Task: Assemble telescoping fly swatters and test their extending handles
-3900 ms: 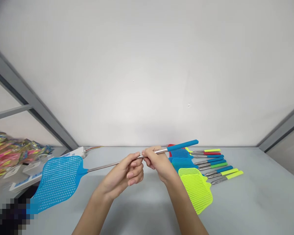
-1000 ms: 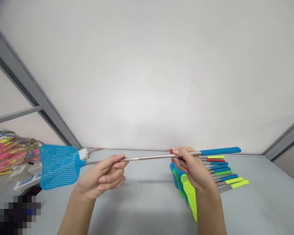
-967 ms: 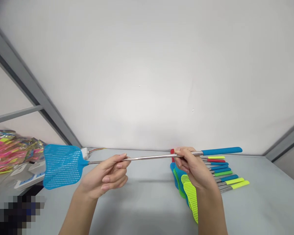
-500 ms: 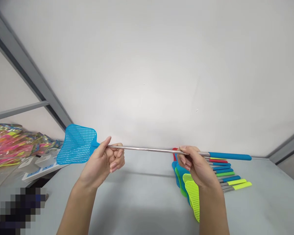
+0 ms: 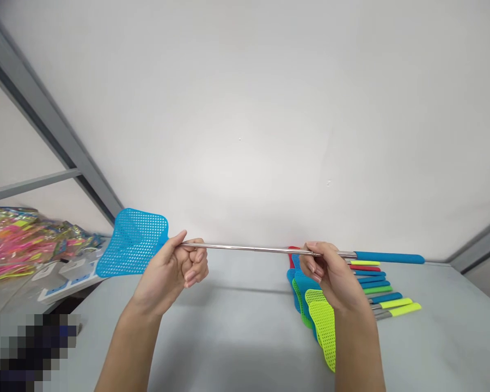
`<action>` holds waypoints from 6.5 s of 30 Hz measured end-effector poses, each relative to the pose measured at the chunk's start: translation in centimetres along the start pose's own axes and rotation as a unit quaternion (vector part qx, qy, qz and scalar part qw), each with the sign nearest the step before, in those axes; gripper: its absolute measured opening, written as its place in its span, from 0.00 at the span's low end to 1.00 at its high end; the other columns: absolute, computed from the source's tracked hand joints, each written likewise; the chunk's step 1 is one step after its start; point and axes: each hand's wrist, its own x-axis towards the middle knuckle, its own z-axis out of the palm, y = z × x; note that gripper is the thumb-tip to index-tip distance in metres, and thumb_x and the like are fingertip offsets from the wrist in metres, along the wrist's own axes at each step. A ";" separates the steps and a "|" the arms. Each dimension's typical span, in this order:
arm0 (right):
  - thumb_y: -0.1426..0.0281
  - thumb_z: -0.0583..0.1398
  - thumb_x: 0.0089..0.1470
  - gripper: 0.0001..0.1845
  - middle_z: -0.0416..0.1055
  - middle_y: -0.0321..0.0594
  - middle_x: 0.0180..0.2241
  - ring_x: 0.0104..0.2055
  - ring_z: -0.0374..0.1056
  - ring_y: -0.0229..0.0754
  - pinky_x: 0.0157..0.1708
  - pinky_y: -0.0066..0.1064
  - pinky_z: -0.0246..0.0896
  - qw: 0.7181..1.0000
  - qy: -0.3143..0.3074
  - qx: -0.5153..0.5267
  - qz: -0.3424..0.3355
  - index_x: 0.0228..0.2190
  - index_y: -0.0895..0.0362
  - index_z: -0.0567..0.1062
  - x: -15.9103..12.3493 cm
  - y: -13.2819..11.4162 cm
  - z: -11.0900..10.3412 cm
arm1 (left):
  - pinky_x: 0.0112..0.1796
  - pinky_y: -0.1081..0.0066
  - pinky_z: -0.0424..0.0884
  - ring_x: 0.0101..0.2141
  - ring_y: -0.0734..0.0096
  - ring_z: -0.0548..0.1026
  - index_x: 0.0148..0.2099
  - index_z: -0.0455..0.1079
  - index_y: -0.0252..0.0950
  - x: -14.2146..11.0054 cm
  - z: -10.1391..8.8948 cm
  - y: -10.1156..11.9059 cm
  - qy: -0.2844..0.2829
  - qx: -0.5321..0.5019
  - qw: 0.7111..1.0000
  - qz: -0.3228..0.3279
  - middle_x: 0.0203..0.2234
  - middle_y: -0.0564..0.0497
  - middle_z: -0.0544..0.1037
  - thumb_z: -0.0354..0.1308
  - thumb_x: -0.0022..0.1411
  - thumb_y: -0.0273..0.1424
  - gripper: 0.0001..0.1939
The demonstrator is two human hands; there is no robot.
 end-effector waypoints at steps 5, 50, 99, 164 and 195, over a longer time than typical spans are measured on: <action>0.68 0.48 0.52 0.21 0.45 0.31 0.11 0.15 0.44 0.32 0.18 0.29 0.39 1.000 -0.016 -0.003 -0.001 0.10 0.58 0.59 0.2 0.0 0.9 | 0.20 0.73 0.50 0.13 0.79 0.54 0.22 0.58 0.34 0.1 0.8 -0.6 -0.006 -0.002 1.000 -0.014 0.10 0.57 0.57 0.36 0.60 0.41 0.21; 0.64 0.52 0.49 0.21 0.52 0.31 0.10 0.15 0.48 0.30 0.16 0.26 0.41 0.988 -0.137 -0.038 0.051 0.10 0.60 0.61 0.2 2.4 5.9 | 0.20 0.73 0.50 0.10 0.82 0.51 0.15 0.45 0.36 0.8 4.4 -3.8 -0.107 0.002 0.984 -0.144 0.06 0.59 0.52 0.44 0.56 0.37 0.21; 0.63 0.54 0.49 0.21 0.40 0.26 0.09 0.13 0.34 0.27 0.12 0.24 0.28 0.991 -0.066 -0.052 0.102 0.11 0.60 0.60 -0.7 1.1 1.3 | 0.20 0.76 0.52 0.08 0.84 0.43 0.16 0.44 0.36 0.9 2.9 -2.7 -0.097 -0.064 0.966 -0.230 0.05 0.62 0.45 0.44 0.57 0.35 0.20; 0.62 0.49 0.52 0.22 0.56 0.32 0.09 0.12 0.48 0.29 0.15 0.25 0.40 0.985 -0.149 -0.051 0.072 0.14 0.62 0.67 0.4 2.1 2.4 | 0.21 0.74 0.49 0.15 0.81 0.52 0.19 0.52 0.35 1.3 4.1 -3.6 -0.069 0.085 0.989 -0.103 0.11 0.58 0.55 0.43 0.57 0.41 0.20; 0.59 0.45 0.54 0.25 0.59 0.34 0.12 0.14 0.53 0.30 0.15 0.23 0.46 0.971 -0.215 -0.044 0.100 0.17 0.62 0.67 1.0 3.7 4.6 | 0.17 0.75 0.49 0.11 0.81 0.51 0.16 0.52 0.35 2.0 4.0 -4.9 -0.091 0.054 0.986 -0.128 0.06 0.58 0.53 0.41 0.56 0.43 0.23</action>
